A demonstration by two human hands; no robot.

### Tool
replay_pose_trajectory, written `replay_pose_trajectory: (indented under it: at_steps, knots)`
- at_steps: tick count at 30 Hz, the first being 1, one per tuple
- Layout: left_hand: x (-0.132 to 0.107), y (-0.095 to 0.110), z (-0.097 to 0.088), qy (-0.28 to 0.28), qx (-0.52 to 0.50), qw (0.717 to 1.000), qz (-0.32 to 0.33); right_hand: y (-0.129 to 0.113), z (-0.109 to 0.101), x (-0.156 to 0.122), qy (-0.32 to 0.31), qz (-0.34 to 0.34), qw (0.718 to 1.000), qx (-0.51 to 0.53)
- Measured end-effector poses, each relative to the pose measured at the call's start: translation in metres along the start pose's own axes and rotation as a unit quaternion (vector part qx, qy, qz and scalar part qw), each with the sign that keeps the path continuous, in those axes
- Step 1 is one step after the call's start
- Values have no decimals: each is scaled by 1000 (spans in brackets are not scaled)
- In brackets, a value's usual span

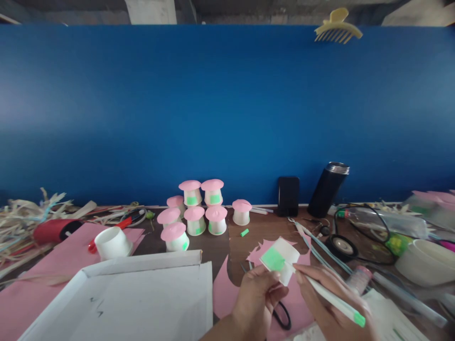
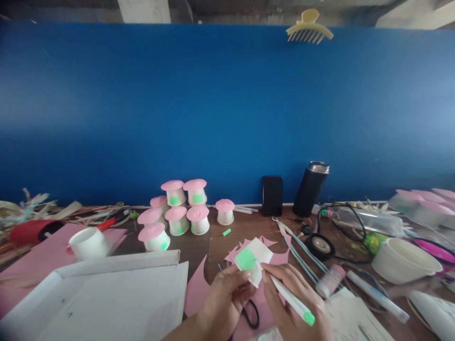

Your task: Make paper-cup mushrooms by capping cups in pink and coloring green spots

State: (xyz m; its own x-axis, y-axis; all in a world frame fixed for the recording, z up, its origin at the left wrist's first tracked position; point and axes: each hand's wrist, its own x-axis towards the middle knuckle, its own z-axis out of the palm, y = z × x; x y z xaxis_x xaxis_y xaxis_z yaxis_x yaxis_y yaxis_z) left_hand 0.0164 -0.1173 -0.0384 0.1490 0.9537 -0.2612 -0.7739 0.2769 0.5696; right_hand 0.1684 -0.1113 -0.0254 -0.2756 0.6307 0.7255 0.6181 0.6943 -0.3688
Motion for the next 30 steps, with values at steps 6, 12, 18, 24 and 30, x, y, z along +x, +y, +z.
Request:
replay_pose_trajectory:
  at_steps: [6, 12, 18, 24, 30]
  knots:
    - [1, 2, 0, -2, 6, 1000, 7, -6, -1, 4, 6, -26, 1000, -3]
    - [1, 1, 0, 4, 16, 1000, 8, -10, -4, 9, 9, -54, 998, -17]
    - [-2, 1, 1, -3, 22, 1000, 15, -11, -3, 8, 20, -38, 999, -24]
    - [1, -1, -2, -7, 28, 999, 19, -13, -3, 11, 11, -43, 999, -8]
    - [1, 0, 0, 4, 35, 999, 18, -9, -1, 8, -6, -44, 999, -9]
